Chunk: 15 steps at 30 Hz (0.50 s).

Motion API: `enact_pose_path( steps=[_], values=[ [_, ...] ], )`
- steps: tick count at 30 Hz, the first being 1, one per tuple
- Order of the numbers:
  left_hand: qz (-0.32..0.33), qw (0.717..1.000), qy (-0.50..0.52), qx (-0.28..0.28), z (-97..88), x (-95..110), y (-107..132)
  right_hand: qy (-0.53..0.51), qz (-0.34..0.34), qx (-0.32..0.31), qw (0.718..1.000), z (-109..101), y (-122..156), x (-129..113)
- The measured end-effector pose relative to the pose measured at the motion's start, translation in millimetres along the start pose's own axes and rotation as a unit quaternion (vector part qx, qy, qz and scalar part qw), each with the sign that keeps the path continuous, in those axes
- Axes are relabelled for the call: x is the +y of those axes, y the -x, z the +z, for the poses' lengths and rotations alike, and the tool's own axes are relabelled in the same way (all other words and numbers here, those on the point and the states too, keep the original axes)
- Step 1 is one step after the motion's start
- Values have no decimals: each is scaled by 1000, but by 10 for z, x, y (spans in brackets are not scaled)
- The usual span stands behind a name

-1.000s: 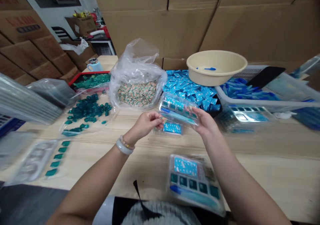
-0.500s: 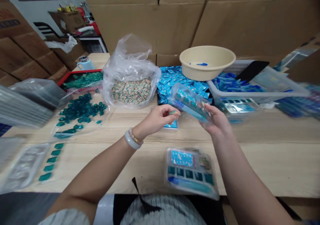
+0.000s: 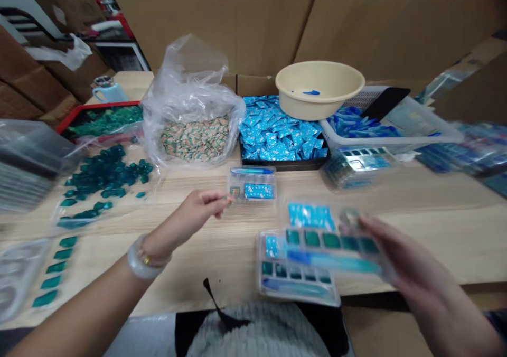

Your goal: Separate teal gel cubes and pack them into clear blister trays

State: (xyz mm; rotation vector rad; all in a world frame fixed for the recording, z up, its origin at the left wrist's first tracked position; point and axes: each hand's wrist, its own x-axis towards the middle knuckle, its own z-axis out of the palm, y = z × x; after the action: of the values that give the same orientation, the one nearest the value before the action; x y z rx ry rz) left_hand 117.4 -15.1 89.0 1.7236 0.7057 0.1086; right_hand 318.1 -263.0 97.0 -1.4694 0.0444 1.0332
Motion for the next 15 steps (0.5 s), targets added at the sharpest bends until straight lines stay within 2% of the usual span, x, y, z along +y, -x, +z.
enact_pose_path(
  steps=[2, 3, 4, 6, 9, 12, 15],
  values=[
    [-42, 998, 54, -14, 86, -166, 114, -6, 58, 11, 998, -3, 211, 253],
    [-52, 996, 78, -8, 124, -243, 132, -5, 64, 25, 998, 15, 269, 376],
    [-54, 994, 96, 10, 153, -311, 124, 6, 39, 49, 998, 38, 294, 493],
    [-48, 992, 103, 63, 180, -414, 41, 54, -53, 117, 990, 77, 265, 703],
    [-12, 990, 24, 137, 186, -500, -162, 181, -159, 183, 953, 74, 125, 927],
    [60, 974, -104, 191, 217, -553, -354, 330, -194, 211, 899, 13, 29, 1012],
    [118, 955, -187, 200, 270, -615, -488, 412, -227, 221, 855, -89, 15, 978]
  ],
)
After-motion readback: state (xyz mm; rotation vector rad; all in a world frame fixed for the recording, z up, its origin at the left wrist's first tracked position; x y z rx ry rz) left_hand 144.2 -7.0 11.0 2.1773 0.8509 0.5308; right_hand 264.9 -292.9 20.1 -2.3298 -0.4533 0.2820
